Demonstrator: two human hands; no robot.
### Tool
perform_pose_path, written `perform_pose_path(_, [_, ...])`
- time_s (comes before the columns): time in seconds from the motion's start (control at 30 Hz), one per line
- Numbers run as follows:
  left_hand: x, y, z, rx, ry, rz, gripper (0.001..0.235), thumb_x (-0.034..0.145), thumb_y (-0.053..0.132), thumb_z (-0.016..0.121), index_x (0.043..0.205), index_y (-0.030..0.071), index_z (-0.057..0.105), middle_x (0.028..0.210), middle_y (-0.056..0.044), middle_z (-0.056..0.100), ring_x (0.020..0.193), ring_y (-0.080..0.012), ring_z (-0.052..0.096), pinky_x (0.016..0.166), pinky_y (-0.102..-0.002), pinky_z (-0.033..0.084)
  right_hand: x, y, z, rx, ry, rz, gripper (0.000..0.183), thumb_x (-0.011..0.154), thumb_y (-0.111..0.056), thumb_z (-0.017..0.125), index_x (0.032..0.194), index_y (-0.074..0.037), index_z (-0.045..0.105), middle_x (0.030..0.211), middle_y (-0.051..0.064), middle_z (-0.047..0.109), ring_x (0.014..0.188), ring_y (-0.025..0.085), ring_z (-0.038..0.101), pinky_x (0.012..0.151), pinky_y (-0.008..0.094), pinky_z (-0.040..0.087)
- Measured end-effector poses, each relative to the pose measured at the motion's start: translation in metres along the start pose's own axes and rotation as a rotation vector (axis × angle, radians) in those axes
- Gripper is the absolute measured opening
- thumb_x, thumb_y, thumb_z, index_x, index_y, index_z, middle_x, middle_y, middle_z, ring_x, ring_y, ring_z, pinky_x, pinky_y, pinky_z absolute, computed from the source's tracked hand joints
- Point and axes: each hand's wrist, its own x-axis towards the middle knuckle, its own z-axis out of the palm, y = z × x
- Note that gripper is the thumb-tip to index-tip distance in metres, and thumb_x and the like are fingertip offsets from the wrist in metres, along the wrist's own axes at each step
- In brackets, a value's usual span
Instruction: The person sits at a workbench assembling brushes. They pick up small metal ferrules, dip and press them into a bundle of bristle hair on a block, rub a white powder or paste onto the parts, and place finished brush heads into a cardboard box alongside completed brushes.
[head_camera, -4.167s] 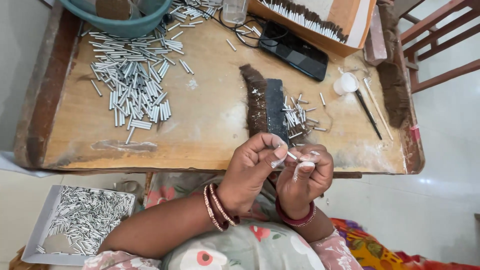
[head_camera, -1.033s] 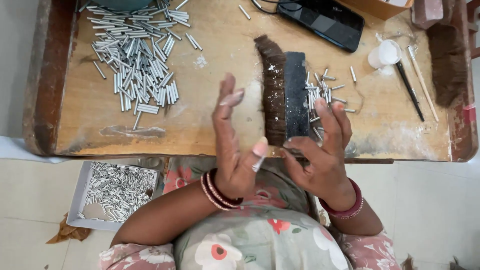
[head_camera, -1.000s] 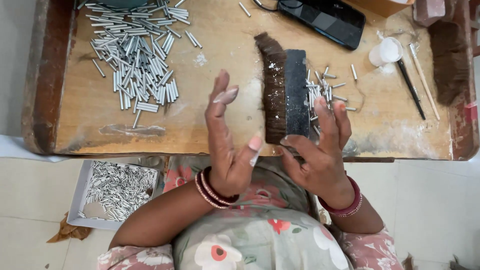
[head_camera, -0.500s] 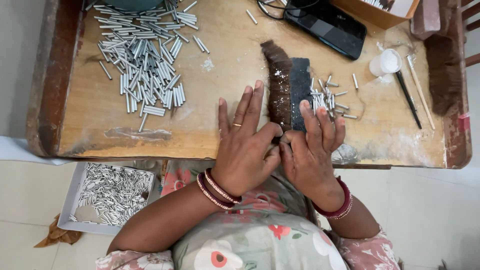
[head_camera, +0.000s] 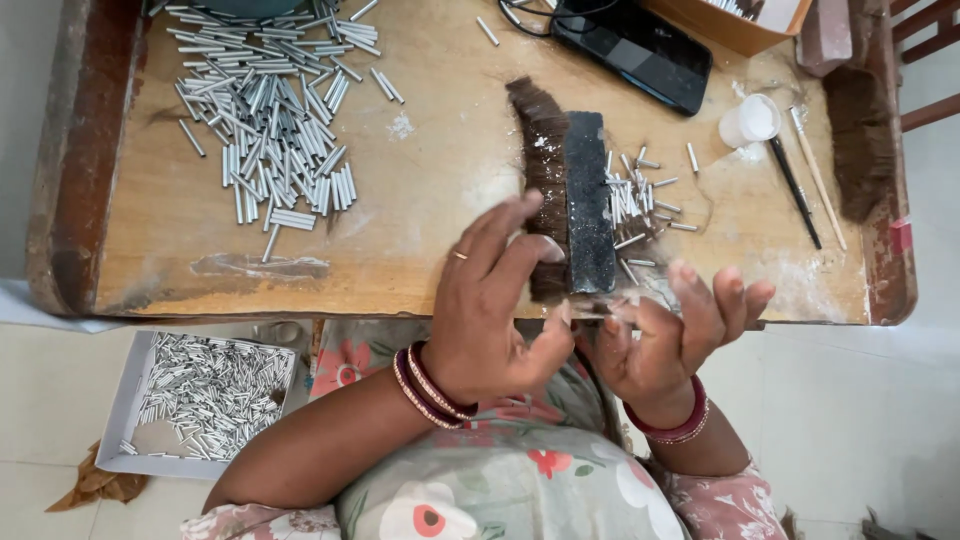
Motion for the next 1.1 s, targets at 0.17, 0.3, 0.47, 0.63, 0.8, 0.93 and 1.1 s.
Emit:
perform_pose_path(0.17, [-0.003, 0.010, 0.011, -0.309, -0.267, -0.146, 0.017, 0.100, 0.022, 0.065, 0.095, 0.006, 0.063, 0.084, -0.015, 0.066, 0.078, -0.0346, 0.069, 0.068, -0.043, 0.053, -0.006, 0.005, 0.008, -0.112, 0.160, -0.143, 0.020, 0.107, -0.024, 0.055, 0.094, -0.009, 0.055, 0.144, 0.012, 0.051, 0.155, 0.033, 0.025, 0.130, 0.064, 0.008])
perform_pose_path(0.3, [-0.006, 0.013, 0.024, -0.280, -0.115, 0.041, 0.013, 0.107, 0.013, 0.058, 0.097, 0.004, 0.058, 0.082, -0.015, 0.060, 0.075, -0.0370, 0.063, 0.065, -0.044, 0.049, 0.021, -0.004, -0.005, 0.298, 0.064, 0.002, 0.016, 0.103, -0.021, 0.065, 0.104, -0.006, 0.058, 0.127, 0.013, 0.061, 0.124, 0.032, 0.055, 0.111, 0.053, 0.039])
perform_pose_path(0.47, [-0.012, 0.018, 0.027, -0.266, -0.113, 0.077, 0.011, 0.105, 0.009, 0.057, 0.098, 0.002, 0.058, 0.080, -0.016, 0.058, 0.073, -0.0377, 0.062, 0.063, -0.045, 0.048, -0.009, -0.002, 0.007, 1.122, -0.004, 0.415, 0.031, 0.090, -0.017, 0.078, 0.111, 0.002, 0.066, 0.112, 0.016, 0.068, 0.081, 0.021, 0.068, 0.067, 0.027, 0.057])
perform_pose_path(0.63, [-0.024, 0.012, 0.029, -0.391, -0.092, -0.013, 0.019, 0.110, 0.012, 0.052, 0.096, 0.001, 0.058, 0.081, -0.016, 0.056, 0.072, -0.0359, 0.061, 0.064, -0.044, 0.048, 0.003, -0.024, 0.014, 0.614, 0.170, 0.236, 0.015, 0.100, -0.010, 0.073, 0.101, -0.001, 0.060, 0.102, 0.012, 0.068, 0.080, 0.021, 0.069, 0.068, 0.029, 0.056])
perform_pose_path(0.8, [-0.002, -0.003, 0.005, -0.039, -0.206, 0.074, 0.014, 0.102, 0.018, 0.056, 0.098, 0.005, 0.060, 0.083, -0.015, 0.062, 0.075, -0.0360, 0.064, 0.063, -0.046, 0.050, 0.004, -0.025, 0.030, 0.610, 0.227, 0.168, 0.017, 0.109, -0.016, 0.057, 0.102, -0.003, 0.050, 0.100, 0.013, 0.057, 0.079, 0.022, 0.064, 0.066, 0.030, 0.054])
perform_pose_path(0.93, [0.055, -0.083, -0.044, 0.931, -0.096, -0.161, 0.014, 0.086, 0.006, 0.063, 0.100, 0.008, 0.062, 0.104, -0.013, 0.065, 0.103, -0.0321, 0.065, 0.067, -0.041, 0.057, 0.000, -0.015, 0.028, 0.616, 0.322, 0.275, 0.028, 0.113, -0.027, 0.053, 0.103, -0.001, 0.046, 0.101, 0.014, 0.055, 0.069, 0.016, 0.059, 0.062, 0.026, 0.052])
perform_pose_path(1.1, [0.091, -0.132, -0.083, 1.095, 0.025, -0.183, 0.008, 0.081, 0.007, 0.068, 0.085, 0.009, 0.075, 0.109, -0.013, 0.061, 0.108, -0.0335, 0.060, 0.086, -0.050, 0.050, 0.006, -0.015, 0.022, 0.595, 0.337, 0.294, 0.031, 0.114, -0.028, 0.055, 0.103, 0.000, 0.047, 0.102, 0.014, 0.054, 0.068, 0.015, 0.059, 0.060, 0.025, 0.050])
